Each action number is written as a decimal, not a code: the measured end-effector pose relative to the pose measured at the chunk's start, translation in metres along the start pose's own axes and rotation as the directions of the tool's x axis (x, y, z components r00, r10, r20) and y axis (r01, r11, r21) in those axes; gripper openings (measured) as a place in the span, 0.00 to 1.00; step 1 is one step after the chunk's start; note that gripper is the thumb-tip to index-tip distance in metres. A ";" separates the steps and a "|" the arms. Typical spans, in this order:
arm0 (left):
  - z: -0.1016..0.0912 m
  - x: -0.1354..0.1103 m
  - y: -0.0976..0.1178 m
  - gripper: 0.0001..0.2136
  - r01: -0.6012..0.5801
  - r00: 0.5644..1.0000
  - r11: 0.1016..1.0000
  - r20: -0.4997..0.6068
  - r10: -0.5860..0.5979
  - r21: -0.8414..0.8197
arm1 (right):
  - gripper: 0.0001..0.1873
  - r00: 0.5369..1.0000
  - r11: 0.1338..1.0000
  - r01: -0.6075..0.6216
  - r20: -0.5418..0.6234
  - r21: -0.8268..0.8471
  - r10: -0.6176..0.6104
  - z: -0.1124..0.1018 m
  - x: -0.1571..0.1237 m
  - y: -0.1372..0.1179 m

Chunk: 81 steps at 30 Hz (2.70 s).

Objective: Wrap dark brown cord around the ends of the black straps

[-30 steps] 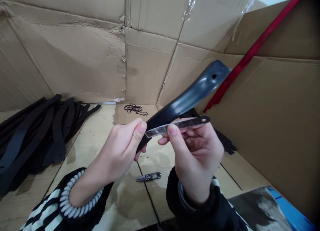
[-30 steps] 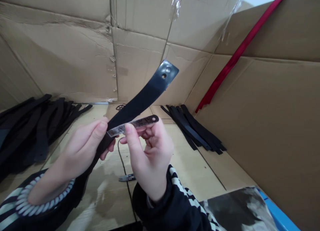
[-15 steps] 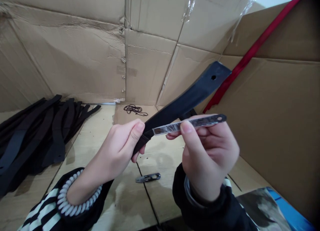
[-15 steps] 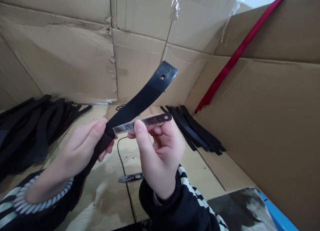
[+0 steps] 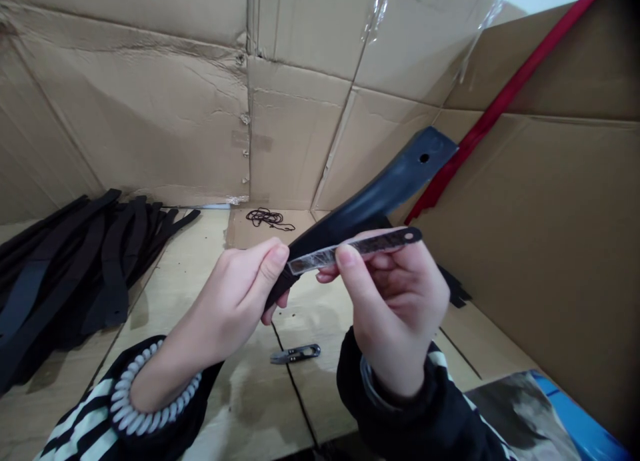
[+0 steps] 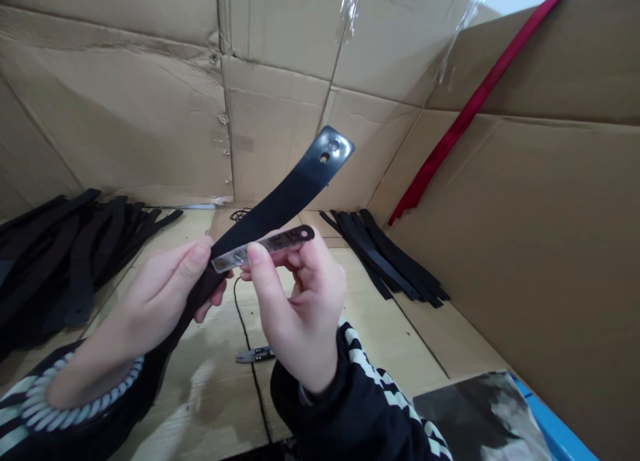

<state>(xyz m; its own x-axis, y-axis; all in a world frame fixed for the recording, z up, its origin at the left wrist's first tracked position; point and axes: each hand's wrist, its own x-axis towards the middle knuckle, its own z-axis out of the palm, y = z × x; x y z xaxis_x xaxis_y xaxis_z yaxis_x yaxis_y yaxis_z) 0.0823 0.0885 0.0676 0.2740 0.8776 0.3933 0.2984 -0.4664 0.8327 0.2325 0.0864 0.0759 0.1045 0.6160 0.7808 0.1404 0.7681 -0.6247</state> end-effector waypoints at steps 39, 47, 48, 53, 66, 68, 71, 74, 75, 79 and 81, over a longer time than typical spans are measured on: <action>0.003 -0.001 0.001 0.23 -0.010 1.000 1.000 -0.030 0.010 -0.021 | 0.05 0.998 0.993 -0.016 -0.057 0.120 0.023 -0.001 -0.001 0.006; 0.007 0.001 0.000 0.22 -0.018 0.999 1.000 -0.042 0.018 0.006 | 0.08 0.999 0.999 -0.003 -0.047 0.041 0.004 0.005 -0.005 0.008; 0.007 0.002 -0.001 0.22 -0.011 0.999 1.000 -0.041 0.010 -0.019 | 0.08 0.999 0.999 -0.004 -0.031 0.044 0.006 0.005 -0.005 0.009; 0.006 0.003 -0.006 0.23 0.005 1.000 0.992 -0.020 -0.008 -0.124 | 0.05 0.998 0.990 -0.055 0.048 0.127 0.049 -0.002 0.003 0.011; 0.002 -0.002 -0.001 0.41 0.196 0.978 0.779 0.175 -0.113 -0.595 | 0.04 0.960 0.963 -0.209 -0.150 0.170 0.235 -0.055 -0.007 0.045; 0.002 0.000 0.001 0.43 0.215 0.975 0.780 0.178 -0.135 -0.588 | 0.06 0.962 0.969 -0.246 -0.129 -0.031 0.240 -0.067 -0.013 0.057; 0.003 0.000 0.004 0.43 0.239 0.970 0.780 0.180 -0.164 -0.578 | 0.14 0.965 0.862 -0.228 0.013 -0.452 0.262 -0.090 -0.027 0.080; 0.003 -0.002 0.004 0.41 0.248 0.968 0.773 0.173 -0.180 -0.584 | 0.16 0.940 0.687 -0.041 0.204 -0.725 0.272 -0.113 -0.048 0.107; 0.003 -0.002 0.004 0.40 0.251 0.968 0.767 0.170 -0.186 -0.591 | 0.15 0.929 0.653 0.019 0.255 -0.757 0.269 -0.119 -0.055 0.116; 0.004 -0.003 0.004 0.28 0.269 0.963 0.751 0.180 -0.200 -0.603 | 0.12 0.937 0.654 0.102 0.293 -0.749 0.189 -0.127 -0.069 0.127; 0.005 -0.003 0.005 0.22 0.267 0.963 0.744 0.184 -0.195 -0.612 | 0.11 0.963 0.648 0.114 0.243 -0.753 0.113 -0.121 -0.064 0.116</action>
<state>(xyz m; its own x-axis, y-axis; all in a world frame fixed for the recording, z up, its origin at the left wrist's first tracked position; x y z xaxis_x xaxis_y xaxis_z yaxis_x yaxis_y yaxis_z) 0.0877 0.0830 0.0683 0.3741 0.9160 0.1449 -0.2643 -0.0445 0.9634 0.3611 0.1146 -0.0460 -0.1227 0.7229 0.6800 0.8442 0.4363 -0.3115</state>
